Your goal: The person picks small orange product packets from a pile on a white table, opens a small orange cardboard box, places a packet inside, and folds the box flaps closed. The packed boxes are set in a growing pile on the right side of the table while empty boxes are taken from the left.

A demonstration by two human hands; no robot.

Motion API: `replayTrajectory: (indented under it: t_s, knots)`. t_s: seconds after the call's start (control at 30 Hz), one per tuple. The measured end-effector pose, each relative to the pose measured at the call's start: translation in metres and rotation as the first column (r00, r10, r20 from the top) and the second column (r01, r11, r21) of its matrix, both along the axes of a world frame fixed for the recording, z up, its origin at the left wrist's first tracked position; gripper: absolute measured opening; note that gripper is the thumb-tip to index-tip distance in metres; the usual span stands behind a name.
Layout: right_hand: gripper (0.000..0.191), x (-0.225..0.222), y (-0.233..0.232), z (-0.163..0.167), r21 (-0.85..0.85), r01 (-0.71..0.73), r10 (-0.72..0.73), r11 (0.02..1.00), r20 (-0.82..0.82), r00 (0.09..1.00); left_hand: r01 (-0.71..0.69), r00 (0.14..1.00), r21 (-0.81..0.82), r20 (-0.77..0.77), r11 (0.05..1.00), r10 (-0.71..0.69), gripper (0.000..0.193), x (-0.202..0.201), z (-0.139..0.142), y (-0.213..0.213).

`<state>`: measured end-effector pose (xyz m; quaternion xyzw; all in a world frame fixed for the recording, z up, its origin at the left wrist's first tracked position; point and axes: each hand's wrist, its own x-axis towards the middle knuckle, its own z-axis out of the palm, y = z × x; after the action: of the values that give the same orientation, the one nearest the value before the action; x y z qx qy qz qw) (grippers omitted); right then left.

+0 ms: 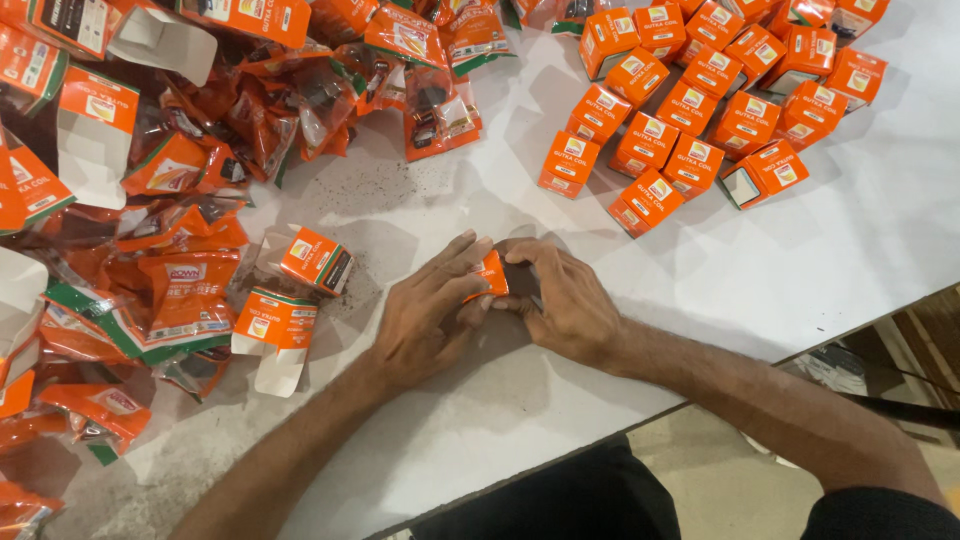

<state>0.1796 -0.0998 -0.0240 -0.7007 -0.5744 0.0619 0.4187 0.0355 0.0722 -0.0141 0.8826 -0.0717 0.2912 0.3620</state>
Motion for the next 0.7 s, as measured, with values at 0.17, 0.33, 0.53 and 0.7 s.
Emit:
replayTrajectory:
  t_s: [0.17, 0.33, 0.53, 0.7]
  knots:
    - [0.061, 0.000, -0.001, 0.003, -0.048, 0.011, -0.012, 0.999, -0.029, 0.999, 0.044, 0.999, 0.216, 0.018, 0.975, -0.048, 0.035, -0.003, 0.000, -0.001]
    - [0.080, -0.002, 0.003, 0.009, 0.010, -0.102, 0.100, 0.995, 0.080, 0.992, 0.022, 1.000, 0.301, 0.007, 0.953, -0.025, 0.048, -0.013, 0.003, -0.005]
    - [0.065, 0.030, 0.014, 0.020, -0.094, 0.199, -0.056, 0.976, 0.770, 0.636, -0.203, 0.976, 0.182, 0.117, 0.962, 0.184, 0.048, -0.028, 0.000, -0.002]
    - [0.062, 0.098, 0.012, 0.018, -0.027, 0.423, -0.216, 0.906, 0.828, 0.517, -0.198, 0.976, 0.270, 0.145, 0.942, 0.163, 0.043, -0.040, -0.004, -0.004]
